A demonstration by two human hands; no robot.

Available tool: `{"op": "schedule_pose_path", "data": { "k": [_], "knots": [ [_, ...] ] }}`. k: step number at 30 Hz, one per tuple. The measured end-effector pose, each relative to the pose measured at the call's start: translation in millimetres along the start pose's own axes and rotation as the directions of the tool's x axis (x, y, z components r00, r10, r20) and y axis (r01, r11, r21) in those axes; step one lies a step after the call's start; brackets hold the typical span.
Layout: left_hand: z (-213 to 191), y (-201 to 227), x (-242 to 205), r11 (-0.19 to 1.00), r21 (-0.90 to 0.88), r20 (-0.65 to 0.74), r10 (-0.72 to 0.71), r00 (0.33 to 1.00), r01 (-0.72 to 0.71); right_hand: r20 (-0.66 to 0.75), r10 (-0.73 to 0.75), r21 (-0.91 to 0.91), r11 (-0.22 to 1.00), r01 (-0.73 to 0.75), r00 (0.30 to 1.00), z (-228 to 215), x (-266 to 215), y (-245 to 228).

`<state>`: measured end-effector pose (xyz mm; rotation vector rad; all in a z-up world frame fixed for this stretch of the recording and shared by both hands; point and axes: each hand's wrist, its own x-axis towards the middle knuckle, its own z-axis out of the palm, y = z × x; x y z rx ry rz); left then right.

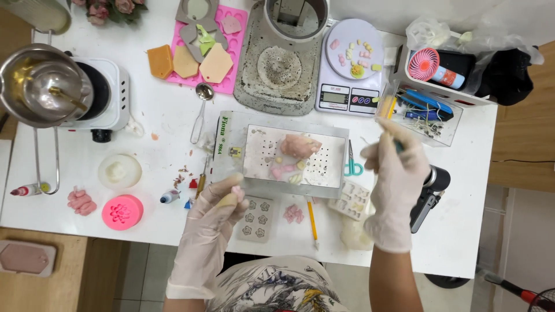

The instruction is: Decorating a bear-shaped candle by attaching small wax flower pieces using melted wax as an adhesive.

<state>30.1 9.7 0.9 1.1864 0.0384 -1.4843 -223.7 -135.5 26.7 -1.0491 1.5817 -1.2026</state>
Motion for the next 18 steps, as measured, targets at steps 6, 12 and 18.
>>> {"op": "schedule_pose_path", "data": {
  "k": [6,12,18],
  "knots": [
    [-55.8,17.1,-24.5,0.999,0.041,-0.109,0.021,0.994,-0.017,0.243,0.106,0.069,0.99,-0.127,0.964,37.8,-140.6,-0.1],
    [-102.0,86.6,-60.7,0.995,0.1,-0.187,0.007,0.982,0.012,0.687,0.108,-0.232,0.97,0.076,0.719,177.5,-160.5,-7.0],
    [-195.6,115.2,-50.8,0.99,0.057,-0.188,0.137,0.973,-0.128,0.672,0.07,-0.216,0.971,0.105,0.737,356.9,-121.5,42.6]
  ]
}}
